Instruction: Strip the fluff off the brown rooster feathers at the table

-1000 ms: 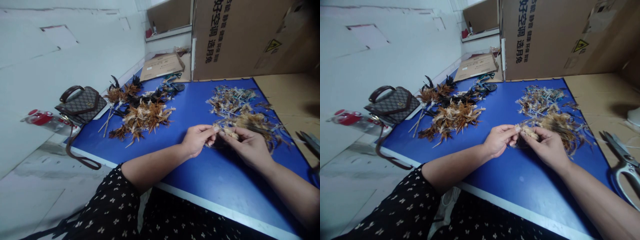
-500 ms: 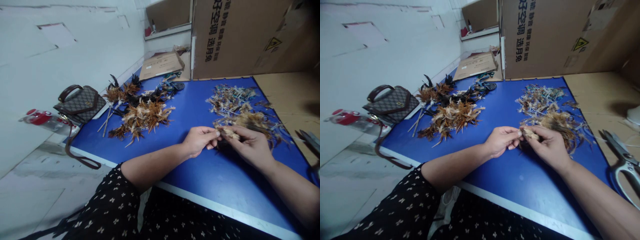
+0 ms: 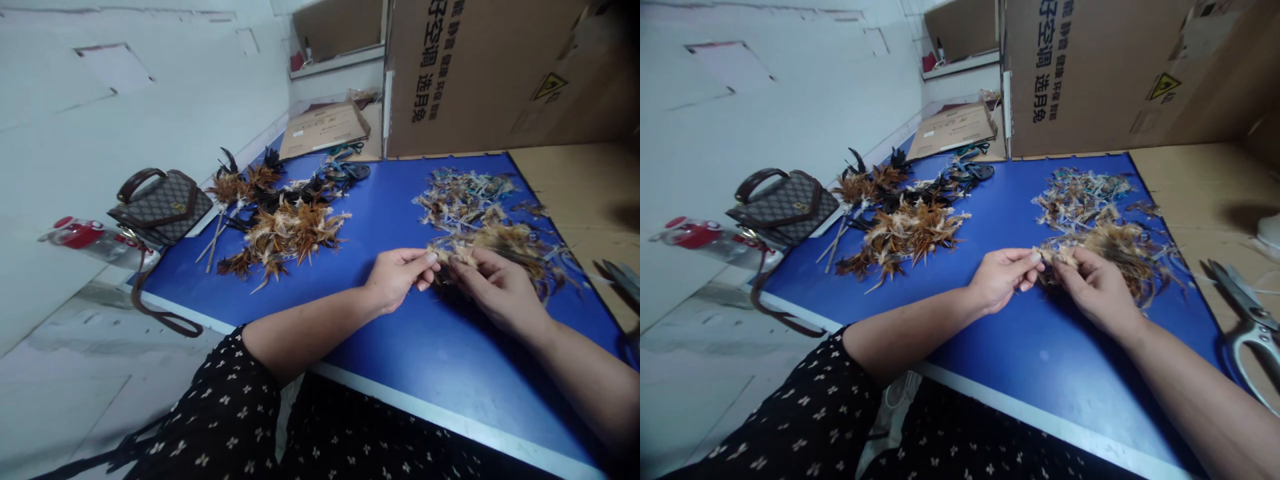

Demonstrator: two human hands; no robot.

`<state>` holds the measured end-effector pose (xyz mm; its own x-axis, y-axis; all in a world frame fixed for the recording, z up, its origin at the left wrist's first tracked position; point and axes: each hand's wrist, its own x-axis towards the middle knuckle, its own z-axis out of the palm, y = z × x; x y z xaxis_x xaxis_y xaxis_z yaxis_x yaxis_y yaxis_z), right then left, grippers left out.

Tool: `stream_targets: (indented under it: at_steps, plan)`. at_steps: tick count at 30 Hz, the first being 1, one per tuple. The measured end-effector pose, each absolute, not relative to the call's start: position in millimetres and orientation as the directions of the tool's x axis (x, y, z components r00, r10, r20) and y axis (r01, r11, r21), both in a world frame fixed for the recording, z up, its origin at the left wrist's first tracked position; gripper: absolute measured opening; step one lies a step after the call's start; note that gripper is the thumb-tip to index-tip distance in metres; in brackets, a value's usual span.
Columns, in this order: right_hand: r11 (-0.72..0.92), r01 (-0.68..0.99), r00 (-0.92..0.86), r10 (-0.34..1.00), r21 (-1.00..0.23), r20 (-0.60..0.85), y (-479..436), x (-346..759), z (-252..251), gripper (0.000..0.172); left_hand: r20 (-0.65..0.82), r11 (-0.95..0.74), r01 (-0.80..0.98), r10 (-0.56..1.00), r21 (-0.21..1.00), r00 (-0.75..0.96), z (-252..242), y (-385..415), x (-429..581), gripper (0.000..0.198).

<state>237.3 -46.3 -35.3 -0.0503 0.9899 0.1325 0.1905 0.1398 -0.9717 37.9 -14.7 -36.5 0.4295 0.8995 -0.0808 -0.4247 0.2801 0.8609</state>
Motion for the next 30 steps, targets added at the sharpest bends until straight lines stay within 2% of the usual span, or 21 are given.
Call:
stream_targets:
  at_steps: [5, 10, 16, 19, 21, 23, 26, 30]
  plan:
    - [0.18, 0.216, -0.08, 0.983, -0.96, 0.167, -44, 235, -37, 0.049, -0.08, 0.27, -0.435, 0.91, 0.859, 0.407, -33, -16, 38, 0.055]
    - [0.155, 0.211, -0.047, 0.988, -0.965, 0.148, -48, 236, -35, 0.05, -0.103, 0.255, -0.437, 0.934, 0.863, 0.341, -34, -14, 39, 0.045]
    - [0.116, 0.086, 0.201, 0.971, -0.99, 0.131, -41, 242, -37, 0.05, -0.123, 0.2, -0.473, 0.974, 0.858, 0.188, -31, -4, 37, 0.038]
    - [0.168, 0.079, 0.396, 0.899, -0.983, 0.185, -33, 246, -35, 0.052, -0.14, 0.192, -0.464, 0.98, 0.865, 0.143, -30, 0, 34, 0.038]
    - [0.181, 0.106, 0.45, 0.868, -0.978, 0.21, -32, 249, -31, 0.053, -0.136, 0.199, -0.439, 0.976, 0.876, 0.171, -31, 0, 34, 0.038]
    - [0.161, 0.138, 0.378, 0.904, -0.977, 0.202, -35, 248, -27, 0.054, -0.119, 0.204, -0.401, 0.967, 0.893, 0.225, -34, -3, 35, 0.039]
    - [0.101, 0.16, 0.145, 0.982, -0.982, 0.125, -41, 242, -24, 0.056, -0.096, 0.203, -0.344, 0.948, 0.917, 0.303, -37, -9, 36, 0.041]
    - [0.042, 0.1, -0.022, 0.999, -0.994, 0.04, -44, 235, -31, 0.054, -0.068, 0.198, -0.361, 0.938, 0.911, 0.341, -36, -14, 38, 0.045]
